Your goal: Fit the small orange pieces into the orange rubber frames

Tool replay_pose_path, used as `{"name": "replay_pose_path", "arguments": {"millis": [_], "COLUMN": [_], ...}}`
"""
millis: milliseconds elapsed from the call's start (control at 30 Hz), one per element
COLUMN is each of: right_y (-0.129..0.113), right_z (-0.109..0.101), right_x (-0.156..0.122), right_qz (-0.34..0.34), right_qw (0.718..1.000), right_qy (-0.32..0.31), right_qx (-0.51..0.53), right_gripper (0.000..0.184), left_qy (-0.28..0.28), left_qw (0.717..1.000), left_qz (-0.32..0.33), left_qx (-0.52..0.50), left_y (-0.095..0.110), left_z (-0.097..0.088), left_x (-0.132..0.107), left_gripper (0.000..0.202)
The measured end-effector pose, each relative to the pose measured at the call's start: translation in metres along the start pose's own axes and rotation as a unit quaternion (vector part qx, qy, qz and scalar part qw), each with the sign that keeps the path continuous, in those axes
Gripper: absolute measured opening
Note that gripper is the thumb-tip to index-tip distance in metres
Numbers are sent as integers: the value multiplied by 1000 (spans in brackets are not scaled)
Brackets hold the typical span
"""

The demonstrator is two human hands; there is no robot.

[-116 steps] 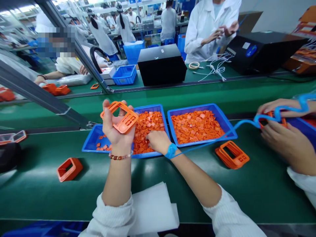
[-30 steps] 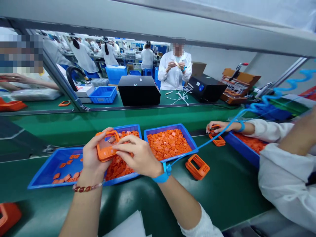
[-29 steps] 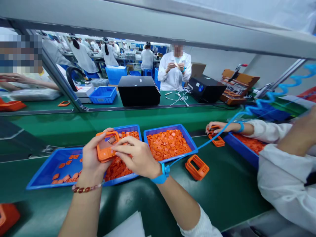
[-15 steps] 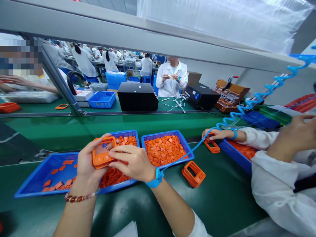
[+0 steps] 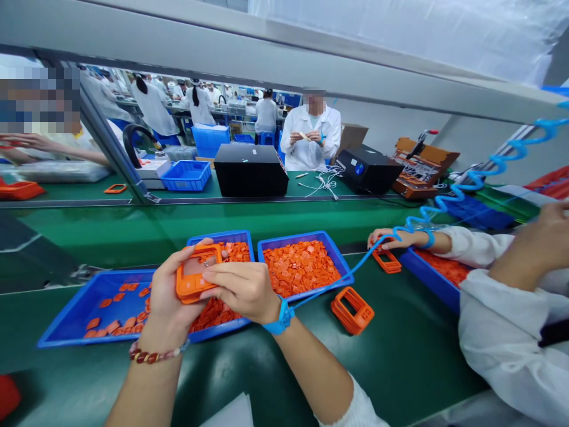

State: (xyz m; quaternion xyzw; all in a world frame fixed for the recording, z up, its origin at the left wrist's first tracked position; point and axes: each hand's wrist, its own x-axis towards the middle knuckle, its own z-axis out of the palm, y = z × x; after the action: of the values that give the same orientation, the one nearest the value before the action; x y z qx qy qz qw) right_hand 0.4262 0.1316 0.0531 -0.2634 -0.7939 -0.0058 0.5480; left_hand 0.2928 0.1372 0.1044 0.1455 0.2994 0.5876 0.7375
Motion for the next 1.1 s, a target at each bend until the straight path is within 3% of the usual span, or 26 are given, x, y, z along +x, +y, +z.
{"name": "replay_pose_path", "arguments": {"millis": [200,433,533,800,967,1100], "right_y": [-6,-15,-17,-19,-21,-23], "right_z": [-4,-10,-11,-6,-2,-11], "right_x": [3,11,11,7,11,15], "right_qz": [-7,-21,-34,-57,-29,4], "right_qw": [998,997,995,991,995,996], "right_qy": [47,78,85,100,97,61], "right_qx": [-31,-7,-31,-65,-16,61], "right_gripper": [25,23,21,15,16,9], "left_qy": [-28,-54,-68,-48,-46,-52], "left_qw": [999,998,997,999,997,997], "left_qz": [-24,32,27,10,57,48], "left_qx": [-5,-8,7,-13,-13,-11], "left_y": [-5,-4,-3,-1,1,1], "left_z": [6,5,5,9,5,5], "left_x": [-4,-8,-11,-14,-13,-14], "left_gripper": [20,22,24,23,25,26]}}
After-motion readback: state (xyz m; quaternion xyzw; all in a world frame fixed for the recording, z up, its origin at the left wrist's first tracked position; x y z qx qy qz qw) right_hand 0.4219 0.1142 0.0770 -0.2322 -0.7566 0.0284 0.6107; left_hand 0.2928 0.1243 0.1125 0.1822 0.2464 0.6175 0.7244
